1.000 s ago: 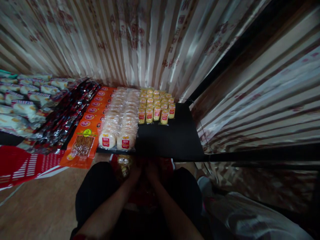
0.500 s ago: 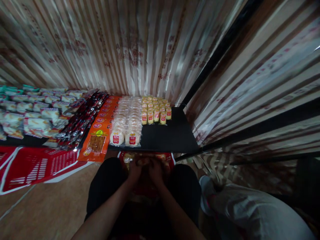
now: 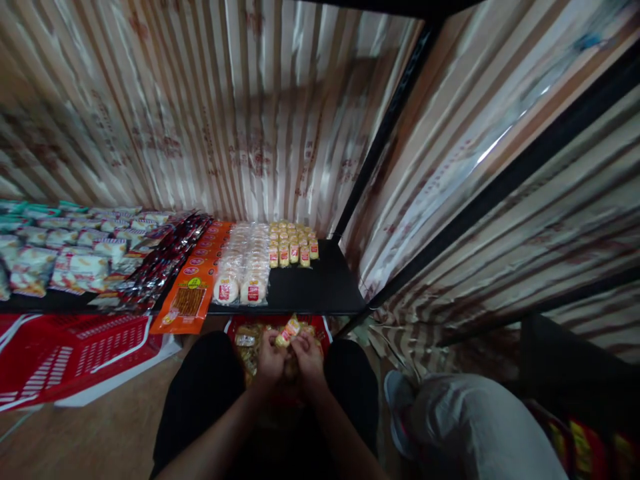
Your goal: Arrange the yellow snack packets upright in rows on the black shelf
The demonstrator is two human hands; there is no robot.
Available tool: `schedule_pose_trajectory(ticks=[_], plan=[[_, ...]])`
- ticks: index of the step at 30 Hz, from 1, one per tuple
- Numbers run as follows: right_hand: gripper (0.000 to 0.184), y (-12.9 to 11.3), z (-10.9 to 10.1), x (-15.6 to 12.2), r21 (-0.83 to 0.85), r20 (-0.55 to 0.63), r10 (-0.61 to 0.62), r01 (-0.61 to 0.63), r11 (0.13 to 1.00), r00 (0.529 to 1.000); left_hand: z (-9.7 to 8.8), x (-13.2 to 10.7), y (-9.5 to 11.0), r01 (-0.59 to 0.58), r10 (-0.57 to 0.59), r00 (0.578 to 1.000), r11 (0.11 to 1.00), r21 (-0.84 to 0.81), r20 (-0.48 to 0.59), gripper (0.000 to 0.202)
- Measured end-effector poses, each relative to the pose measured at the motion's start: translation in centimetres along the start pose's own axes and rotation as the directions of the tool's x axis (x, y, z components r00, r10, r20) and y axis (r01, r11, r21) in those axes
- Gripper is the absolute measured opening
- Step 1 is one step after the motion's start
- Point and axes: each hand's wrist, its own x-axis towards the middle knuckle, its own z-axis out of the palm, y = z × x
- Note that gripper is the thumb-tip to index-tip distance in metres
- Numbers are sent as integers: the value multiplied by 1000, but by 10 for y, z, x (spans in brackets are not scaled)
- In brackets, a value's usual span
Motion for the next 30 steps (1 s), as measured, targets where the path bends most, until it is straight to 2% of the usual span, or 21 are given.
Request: schedule_pose_trajectory(ticks=[6, 11, 14, 20, 24, 27, 30], plan=[[32, -28, 6, -9, -162, 83, -192, 204, 966, 978, 6, -5, 28, -113, 109, 991, 992, 63, 72, 18], [37, -44, 4, 11, -301, 84, -269, 282, 911, 959, 6, 6, 57, -187, 167, 982, 914, 360, 86, 20], [38, -52, 1, 31, -402, 106, -318, 334, 852, 942, 12, 17, 73, -210, 189, 978, 862, 462, 91, 21], [40, -67, 9, 72, -544, 104, -436, 419, 727, 894, 37, 49, 89, -178, 159, 984, 877, 446, 78, 26], [42, -69, 21, 99, -535, 130, -426, 426, 730, 895, 50, 74, 89, -134, 132, 991, 902, 411, 34, 27], [35, -66, 28, 115, -562, 118, -413, 403, 722, 903, 56, 91, 90, -119, 129, 992, 904, 411, 3, 26], [26, -64, 33, 126, -646, 113, -451, 410, 644, 886, 61, 105, 93, -116, 126, 992, 908, 403, 2, 26]])
